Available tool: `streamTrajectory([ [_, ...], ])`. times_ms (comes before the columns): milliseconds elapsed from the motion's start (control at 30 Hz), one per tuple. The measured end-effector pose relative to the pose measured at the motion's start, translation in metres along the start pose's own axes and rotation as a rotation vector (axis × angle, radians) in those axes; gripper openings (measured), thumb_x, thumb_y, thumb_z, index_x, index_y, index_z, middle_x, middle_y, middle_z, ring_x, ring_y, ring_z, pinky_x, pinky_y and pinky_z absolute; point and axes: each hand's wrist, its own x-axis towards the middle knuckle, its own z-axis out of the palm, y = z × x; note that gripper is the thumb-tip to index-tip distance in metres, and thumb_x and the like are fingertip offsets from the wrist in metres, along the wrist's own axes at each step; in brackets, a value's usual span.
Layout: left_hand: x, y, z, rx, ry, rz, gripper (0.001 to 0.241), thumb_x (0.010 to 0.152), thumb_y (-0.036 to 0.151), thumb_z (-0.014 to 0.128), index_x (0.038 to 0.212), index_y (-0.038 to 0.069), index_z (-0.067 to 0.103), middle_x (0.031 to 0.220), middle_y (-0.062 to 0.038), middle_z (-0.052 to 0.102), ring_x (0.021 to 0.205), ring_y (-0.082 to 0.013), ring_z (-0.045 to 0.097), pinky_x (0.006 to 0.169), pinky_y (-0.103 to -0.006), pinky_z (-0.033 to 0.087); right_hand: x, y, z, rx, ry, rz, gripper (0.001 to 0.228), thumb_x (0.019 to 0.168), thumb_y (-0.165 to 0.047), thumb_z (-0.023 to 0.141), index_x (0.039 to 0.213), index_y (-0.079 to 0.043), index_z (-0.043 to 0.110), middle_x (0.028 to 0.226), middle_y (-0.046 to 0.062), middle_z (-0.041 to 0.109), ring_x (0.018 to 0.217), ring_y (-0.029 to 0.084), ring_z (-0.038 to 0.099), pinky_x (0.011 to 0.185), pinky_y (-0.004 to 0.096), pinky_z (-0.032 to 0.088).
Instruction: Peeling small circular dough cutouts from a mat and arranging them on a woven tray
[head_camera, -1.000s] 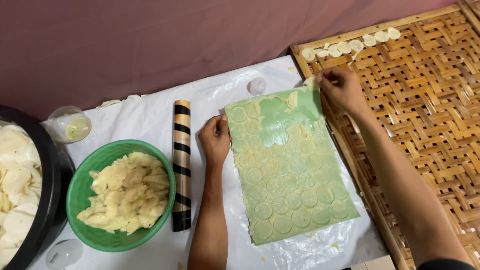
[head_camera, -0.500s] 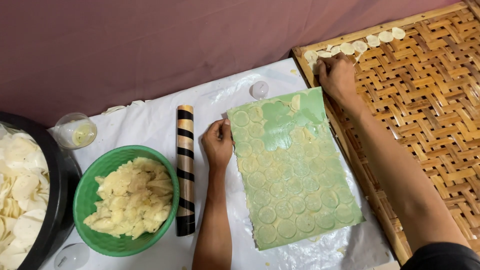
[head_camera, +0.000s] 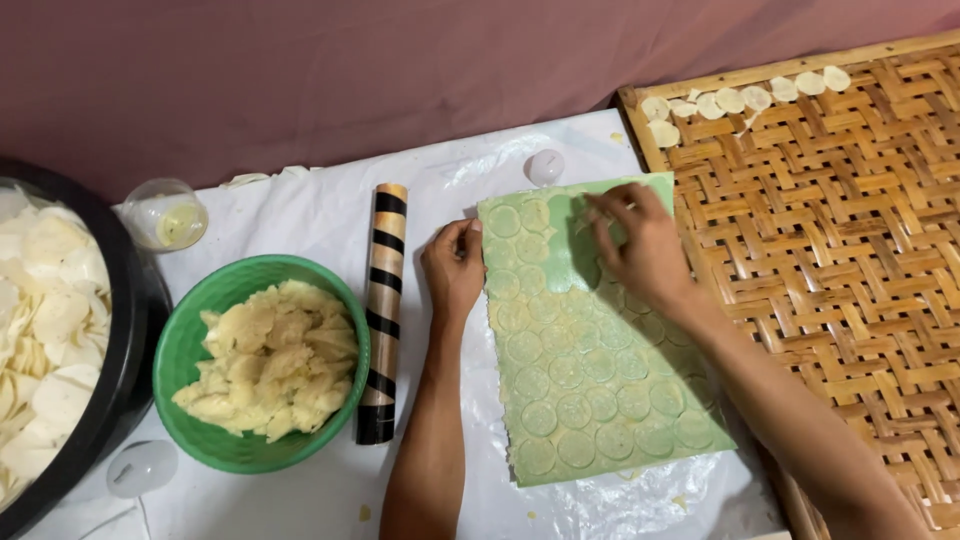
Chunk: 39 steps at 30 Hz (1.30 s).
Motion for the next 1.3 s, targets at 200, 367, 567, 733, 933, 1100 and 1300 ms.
streamTrajectory([
  [200, -0.003, 0.003, 0.000, 0.010, -0.001, -0.016, 0.016, 0.096, 0.019, 0.065, 0.089, 0.009, 0.076, 0.062, -0.008, 0.068, 0.047, -0.0197, 0.067, 0.048, -0.0323, 0.054, -0.001, -0.054, 0.036, -0.067, 0.001, 0.019, 0.032, 0.101, -0.022, 0.062, 0.125, -0.004, 0.072, 0.104, 0.014, 0.062, 0.094, 0.030, 0.066, 0.076, 0.041, 0.058],
  [367, 0.000, 0.003, -0.001, -0.006, -0.018, -0.023, 0.017, 0.097, 0.018, 0.064, 0.089, 0.009, 0.076, 0.062, -0.008, 0.068, 0.047, -0.0196, 0.067, 0.048, -0.0321, 0.054, 0.009, -0.052, 0.039, 0.121, 0.053, 0.187, 0.019, 0.098, -0.018, 0.069, 0.111, -0.005, 0.074, 0.096, 0.012, 0.065, 0.089, 0.032, 0.070, 0.075, 0.041, 0.059],
  [567, 0.000, 0.003, -0.001, -0.037, -0.009, -0.029, 0.017, 0.097, 0.016, 0.064, 0.089, 0.008, 0.076, 0.062, -0.009, 0.068, 0.047, -0.0199, 0.066, 0.048, -0.0328, 0.054, 0.015, -0.052, 0.043, 0.362, 0.062, 0.351, 0.015, 0.090, -0.013, 0.080, 0.099, -0.006, 0.070, 0.087, 0.010, 0.068, 0.082, 0.030, 0.072, 0.068, 0.039, 0.058],
  [733, -0.001, 0.002, -0.001, -0.039, -0.012, -0.032, 0.017, 0.097, 0.015, 0.064, 0.089, 0.007, 0.076, 0.062, -0.010, 0.068, 0.047, -0.0200, 0.066, 0.048, -0.0332, 0.053, 0.015, -0.064, 0.036, 0.421, 0.033, 0.387, 0.023, 0.088, -0.008, 0.077, 0.109, -0.004, 0.066, 0.087, 0.012, 0.073, 0.080, 0.028, 0.073, 0.068, 0.037, 0.058],
  [933, 0.001, -0.002, 0.000, -0.032, -0.018, -0.038, 0.017, 0.098, 0.016, 0.064, 0.089, 0.009, 0.077, 0.064, -0.009, 0.069, 0.047, -0.0198, 0.066, 0.046, -0.0325, 0.054, 0.005, -0.068, 0.022, 0.515, 0.011, 0.324, 0.009, 0.089, -0.008, 0.079, 0.097, -0.007, 0.077, 0.095, 0.011, 0.073, 0.087, 0.029, 0.075, 0.075, 0.035, 0.061],
  [1100, 0.001, -0.008, 0.002, -0.025, -0.018, -0.037, 0.016, 0.097, 0.015, 0.064, 0.092, 0.006, 0.076, 0.067, -0.013, 0.069, 0.047, -0.0213, 0.064, 0.047, -0.0330, 0.054, 0.001, -0.037, -0.007, 0.580, 0.012, 0.409, 0.013, 0.098, -0.011, 0.074, 0.111, -0.011, 0.075, 0.088, 0.008, 0.072, 0.082, 0.018, 0.073, 0.071, 0.029, 0.058],
  [1300, 0.000, -0.010, 0.003, -0.027, -0.017, -0.042, 0.016, 0.097, 0.015, 0.064, 0.092, 0.008, 0.077, 0.066, -0.011, 0.070, 0.046, -0.0191, 0.064, 0.047, -0.0315, 0.054, 0.011, 0.105, -0.033, 0.395, 0.076, 0.404, 0.009, 0.105, -0.005, 0.071, 0.114, -0.003, 0.074, 0.092, 0.017, 0.070, 0.086, 0.024, 0.069, 0.075, 0.036, 0.056],
])
